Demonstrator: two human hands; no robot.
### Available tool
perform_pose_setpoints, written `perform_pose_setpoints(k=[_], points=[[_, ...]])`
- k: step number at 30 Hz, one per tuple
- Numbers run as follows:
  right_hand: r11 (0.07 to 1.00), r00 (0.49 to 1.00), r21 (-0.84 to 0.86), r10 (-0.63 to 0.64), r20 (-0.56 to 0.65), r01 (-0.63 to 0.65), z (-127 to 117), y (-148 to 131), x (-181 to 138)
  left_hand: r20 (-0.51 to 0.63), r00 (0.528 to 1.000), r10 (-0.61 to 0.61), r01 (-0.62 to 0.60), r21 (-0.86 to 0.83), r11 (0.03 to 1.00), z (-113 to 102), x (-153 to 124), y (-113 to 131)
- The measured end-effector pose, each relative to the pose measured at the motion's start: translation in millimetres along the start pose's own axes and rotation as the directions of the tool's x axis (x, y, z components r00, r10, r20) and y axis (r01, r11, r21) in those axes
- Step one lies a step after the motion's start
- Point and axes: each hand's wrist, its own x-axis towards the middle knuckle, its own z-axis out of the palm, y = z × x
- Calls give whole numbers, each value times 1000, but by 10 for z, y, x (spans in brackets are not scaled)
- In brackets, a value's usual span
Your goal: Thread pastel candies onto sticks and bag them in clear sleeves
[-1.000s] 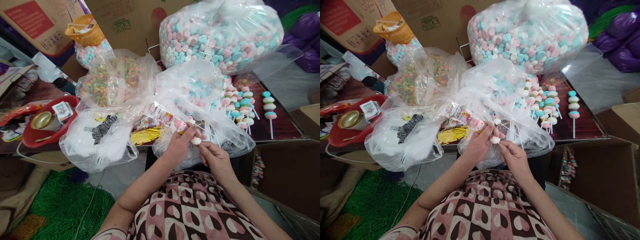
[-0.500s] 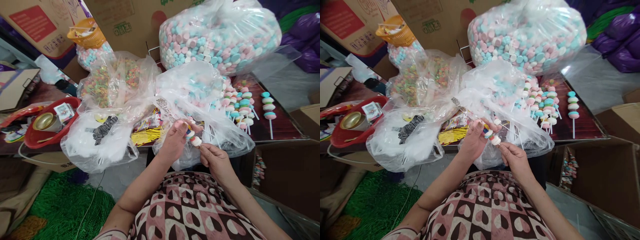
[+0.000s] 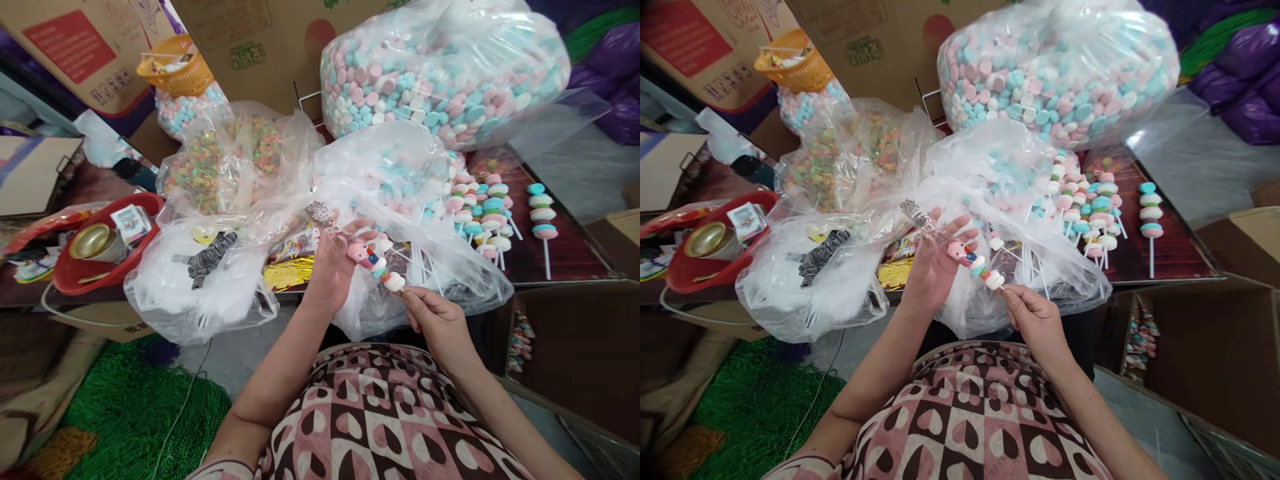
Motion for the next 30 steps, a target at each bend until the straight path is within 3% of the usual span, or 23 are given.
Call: perform_pose_setpoints(k=[5,11,17,21,24,27,30], points=[[955,976,-246,-194,-104,163,-71,-118,-4,-89,996,-8,12,41,999,-83,41,68],[858,930,-424,-357,-84,290,-115,-161,20,-162,986,-31,47,98,994,-159,72,136],[871,931,-401,-351,-102,285,-109,-140,25,-199,974,-108,131,108,985,-182,55,83],[881,932,-391,-339,-130,266,-124,-126,3,-161,976,-148,165,93,982,-172,37,41],[796,899,-504,-430,-83,335,-144,-146,0,-114,981,-158,169,88,982,-171,39,38],[653,828,-621,-560,-12,433,-155,-187,13,-114,981,-155,167,103,981,-168,43,36],[630,817,-645,-576,-15,432,-143,-209,22,-129,979,-158,176,138,975,-152,33,11]])
